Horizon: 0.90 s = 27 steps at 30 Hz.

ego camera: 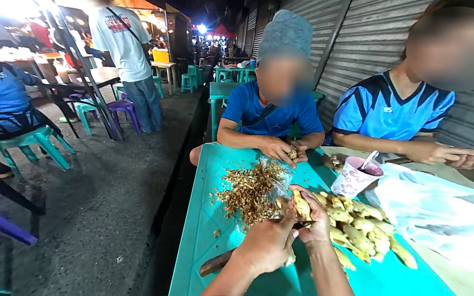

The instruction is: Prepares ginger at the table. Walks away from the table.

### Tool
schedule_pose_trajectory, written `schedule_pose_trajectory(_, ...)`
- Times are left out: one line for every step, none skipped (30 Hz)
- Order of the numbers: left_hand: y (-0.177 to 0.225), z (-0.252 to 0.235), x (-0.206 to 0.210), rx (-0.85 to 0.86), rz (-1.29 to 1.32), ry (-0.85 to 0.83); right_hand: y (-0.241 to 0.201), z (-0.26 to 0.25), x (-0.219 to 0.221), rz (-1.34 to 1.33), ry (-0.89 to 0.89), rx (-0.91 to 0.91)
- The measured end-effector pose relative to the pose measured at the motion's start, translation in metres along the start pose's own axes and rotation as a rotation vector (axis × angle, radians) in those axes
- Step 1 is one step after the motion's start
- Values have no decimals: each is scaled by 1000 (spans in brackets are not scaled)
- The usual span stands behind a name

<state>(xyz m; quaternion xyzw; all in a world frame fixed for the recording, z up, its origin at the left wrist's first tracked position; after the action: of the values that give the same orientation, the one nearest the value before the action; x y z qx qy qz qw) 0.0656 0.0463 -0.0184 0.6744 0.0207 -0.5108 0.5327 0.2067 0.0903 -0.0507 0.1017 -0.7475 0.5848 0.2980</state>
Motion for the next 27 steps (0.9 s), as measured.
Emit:
schedule_pose_trajectory(0, 0, 1, -1, -11, -1, 0, -1, -1, 2, -1, 2)
schedule_pose_trajectory(1, 0, 1, 0, -20, 4, 1, -1, -1, 5, -1, 3)
schedule_pose_trajectory(2, 0, 1, -5, -33, 14, 1, -1, -2, 3, 4, -3)
schedule_pose_trajectory(2, 0, 1, -9, -50, 33, 1, -1, -1, 2, 10, -15)
schedule_pose_trajectory(3, 0, 1, -16, -75, 53, 1, 0, -1, 7, 19, -31)
schedule_pose_trajectory(3, -1, 1, -24, -99, 74, 1, 1, 0, 13, 32, -42)
schedule_pose_trajectory(2, -2, 1, -33, -120, 91, 1, 2, 2, 18, 47, -51)
schedule_pose_trajectory(2, -2, 2, -40, -137, 108, 1, 3, 3, 17, 62, -57)
schedule_pose_trajectory(1, -2, 2, -40, -155, 130, 0, 4, 5, 10, 75, -59)
schedule_pose_trajectory(2, -2, 2, -44, -176, 149, 0, 5, 5, -3, 88, -57)
schedule_pose_trajectory(3, -2, 3, -52, -197, 167, 1, 5, 6, -13, 105, -50)
schedule_pose_trajectory(4, -2, 3, -61, -213, 172, 1, 6, 6, -26, 125, -45)
schedule_pose_trajectory(4, -2, 4, -73, -220, 166, 1, 7, 7, -33, 145, -41)
schedule_pose_trajectory(4, -3, 4, -83, -223, 162, 1, 8, 8, -35, 164, -40)
schedule_pose_trajectory(4, -3, 4, -90, -223, 159, 1, 9, 9, -40, 181, -42)
schedule_pose_trajectory(4, -3, 5, -94, -224, 162, 1, 10, 10, -49, 196, -43)
schedule_pose_trajectory(4, -3, 6, -98, -227, 166, 2, 11, 11, -60, 208, -43)
schedule_pose_trajectory(4, -3, 6, -105, -232, 170, 3, 11, 11, -76, 216, -46)
schedule_pose_trajectory(5, -4, 7, -112, -237, 174, 4, 12, 11, -88, 224, -52)
schedule_pose_trajectory(5, -4, 8, -118, -241, 179, 4, 12, 10, -93, 240, -67)
schedule_pose_trajectory(5, -5, 9, -130, -237, 177, 4, 14, 10, -85, 267, -87)
schedule_pose_trajectory(4, -5, 10, -137, -228, 177, 4, 16, 10, -68, 302, -109)
schedule_pose_trajectory(4, -6, 10, -142, -222, 179, 3, 18, 11, -48, 343, -134)
schedule_pose_trajectory(4, -7, 10, -143, -215, 182, 3, 19, 11, -27, 374, -160)
schedule_pose_trajectory(4, -7, 11, -142, -208, 186, 3, 21, 11, -8, 396, -180)
schedule_pose_trajectory(3, -7, 11, -139, -203, 196, 4, 22, 11, -3, 413, -196)
schedule_pose_trajectory(2, -8, 11, -142, -202, 197, 5, 24, 11, -4, 425, -204)
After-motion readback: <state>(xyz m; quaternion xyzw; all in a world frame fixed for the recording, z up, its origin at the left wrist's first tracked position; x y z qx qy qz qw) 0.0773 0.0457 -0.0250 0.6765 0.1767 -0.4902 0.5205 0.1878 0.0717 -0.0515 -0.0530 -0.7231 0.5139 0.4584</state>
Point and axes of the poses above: each hand's wrist, its own z-axis away from the middle knuckle, its own x-axis out of the palm, y = z × x, the point moved 5 cm from there along -z, towards the middle knuckle, and after that the axes turned 2 degrees about -x, right-handed, at the moved point
